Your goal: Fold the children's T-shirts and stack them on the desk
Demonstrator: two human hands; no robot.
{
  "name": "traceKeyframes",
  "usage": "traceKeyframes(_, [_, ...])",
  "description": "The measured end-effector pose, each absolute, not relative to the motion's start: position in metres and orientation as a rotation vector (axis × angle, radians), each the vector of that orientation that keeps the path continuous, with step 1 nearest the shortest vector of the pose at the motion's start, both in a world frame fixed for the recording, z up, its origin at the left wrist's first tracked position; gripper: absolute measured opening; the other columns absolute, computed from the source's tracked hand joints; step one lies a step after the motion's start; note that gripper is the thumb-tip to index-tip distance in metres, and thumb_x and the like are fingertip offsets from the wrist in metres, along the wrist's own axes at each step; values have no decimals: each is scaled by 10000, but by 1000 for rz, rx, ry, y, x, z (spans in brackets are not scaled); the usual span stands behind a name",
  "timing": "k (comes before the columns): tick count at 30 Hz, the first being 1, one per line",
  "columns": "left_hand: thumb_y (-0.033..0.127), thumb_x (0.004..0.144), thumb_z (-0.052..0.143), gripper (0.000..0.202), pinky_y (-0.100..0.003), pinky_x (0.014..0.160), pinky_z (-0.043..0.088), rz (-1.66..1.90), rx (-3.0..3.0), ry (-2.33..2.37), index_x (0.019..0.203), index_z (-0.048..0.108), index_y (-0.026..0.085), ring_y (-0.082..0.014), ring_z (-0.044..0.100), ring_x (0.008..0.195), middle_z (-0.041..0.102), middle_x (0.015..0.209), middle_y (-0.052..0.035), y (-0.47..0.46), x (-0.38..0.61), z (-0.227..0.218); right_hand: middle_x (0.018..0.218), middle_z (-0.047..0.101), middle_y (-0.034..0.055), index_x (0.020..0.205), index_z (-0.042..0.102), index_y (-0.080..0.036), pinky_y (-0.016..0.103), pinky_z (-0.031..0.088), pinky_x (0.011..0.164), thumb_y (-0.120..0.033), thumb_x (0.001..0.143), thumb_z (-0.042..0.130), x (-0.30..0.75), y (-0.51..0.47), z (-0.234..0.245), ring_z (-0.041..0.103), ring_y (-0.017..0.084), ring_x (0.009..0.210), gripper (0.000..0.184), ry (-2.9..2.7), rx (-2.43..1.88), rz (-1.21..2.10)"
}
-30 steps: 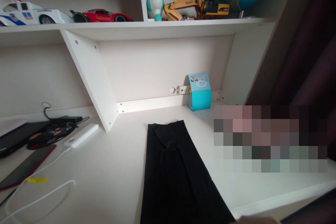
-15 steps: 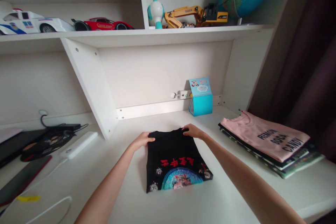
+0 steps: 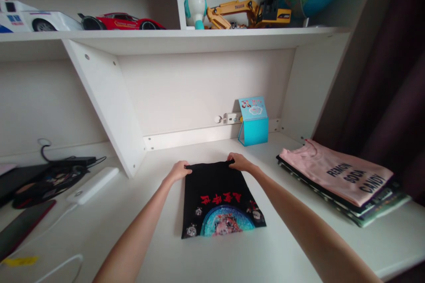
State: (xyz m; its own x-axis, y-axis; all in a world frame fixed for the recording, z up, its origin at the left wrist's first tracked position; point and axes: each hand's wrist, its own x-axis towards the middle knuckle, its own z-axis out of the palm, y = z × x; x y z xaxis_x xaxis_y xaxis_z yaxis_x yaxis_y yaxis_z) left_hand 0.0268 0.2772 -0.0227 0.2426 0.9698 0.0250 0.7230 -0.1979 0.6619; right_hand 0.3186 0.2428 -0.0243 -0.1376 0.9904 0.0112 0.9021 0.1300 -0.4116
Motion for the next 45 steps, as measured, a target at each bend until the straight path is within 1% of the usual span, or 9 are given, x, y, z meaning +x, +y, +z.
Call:
traceKeyframes(5, [170, 609, 637, 306, -289, 749, 461, 688, 1993, 1516, 912, 616, 140, -202, 607, 833, 656, 874, -57, 274, 31, -6, 913, 620, 36, 956, 612, -139, 306, 485, 732, -264, 812, 596, 318, 230, 4, 590, 152, 810, 190, -2170, -1841, 386])
traceKeyframes(9, [214, 669, 614, 349, -287, 835, 446, 907, 2074, 1260, 1009, 606, 137, -187, 584, 924, 624, 1049, -82, 251, 35, 56, 903, 628, 41, 925, 653, -153, 259, 427, 791, -150, 743, 588, 330, 208, 69, 571, 185, 883, 193, -2111, -1717, 171])
traceKeyframes(14, [280, 727, 597, 521, -319, 859, 442, 1261, 2118, 943, 1218, 494, 141, -158, 567, 881, 574, 959, -48, 180, 37, 126, 941, 562, 59, 988, 608, -174, 301, 437, 785, -217, 797, 517, 347, 130, 121, 548, 179, 856, 216, -1863, -1311, -262])
traceKeyframes(17, [210, 761, 537, 461, -300, 889, 424, 1074, 2283, 894, 1219, 501, 173, -148, 551, 903, 564, 955, -37, 133, 36, 120, 952, 564, 66, 1008, 589, -206, 314, 444, 796, -224, 823, 480, 352, 70, 106, 549, 190, 903, 215, -1940, -1263, -237])
traceKeyframes(23, [199, 731, 594, 429, -267, 858, 427, 34, 2406, 820, 1151, 578, 285, -176, 577, 924, 606, 1019, -16, 77, 26, 65, 869, 641, 9, 1140, 545, -297, 294, 471, 766, -387, 852, 468, 378, -3, 49, 611, 181, 822, 311, -2129, -1657, 460])
traceKeyframes(32, [332, 891, 412, 357, -284, 950, 374, 278, 2549, 861, 1212, 539, 240, -183, 530, 1077, 539, 1227, -44, 94, 66, 33, 1236, 548, 57, 1142, 579, -223, 367, 352, 1000, -295, 885, 377, 363, 36, -9, 487, 209, 1144, 335, -2150, -1541, 438])
traceKeyframes(36, [367, 917, 342, 386, -385, 1009, 312, 201, 2632, 972, 1238, 518, 245, -215, 523, 1107, 566, 1219, -54, 96, 76, 21, 1125, 604, 81, 1096, 603, -203, 357, 413, 920, -237, 898, 374, 350, 34, -23, 547, 209, 1043, 304, -2175, -1561, 275])
traceKeyframes(42, [375, 937, 271, 427, -565, 1041, 127, 160, 2671, 1060, 1322, 407, 250, -241, 495, 1152, 548, 1254, -84, 108, 83, 15, 740, 625, 60, 777, 613, -184, 328, 482, 638, -135, 835, 457, 278, -7, -35, 587, 211, 715, 174, -2198, -1649, -120])
traceKeyframes(45, [379, 932, 282, 433, -599, 1030, 96, 103, 2694, 1047, 1325, 404, 244, -266, 367, 1262, 474, 1330, -86, 119, 102, 9, 888, 661, 95, 889, 631, -187, 373, 502, 684, -216, 785, 563, 215, -13, -54, 610, 256, 805, 128, -2404, -1430, -80])
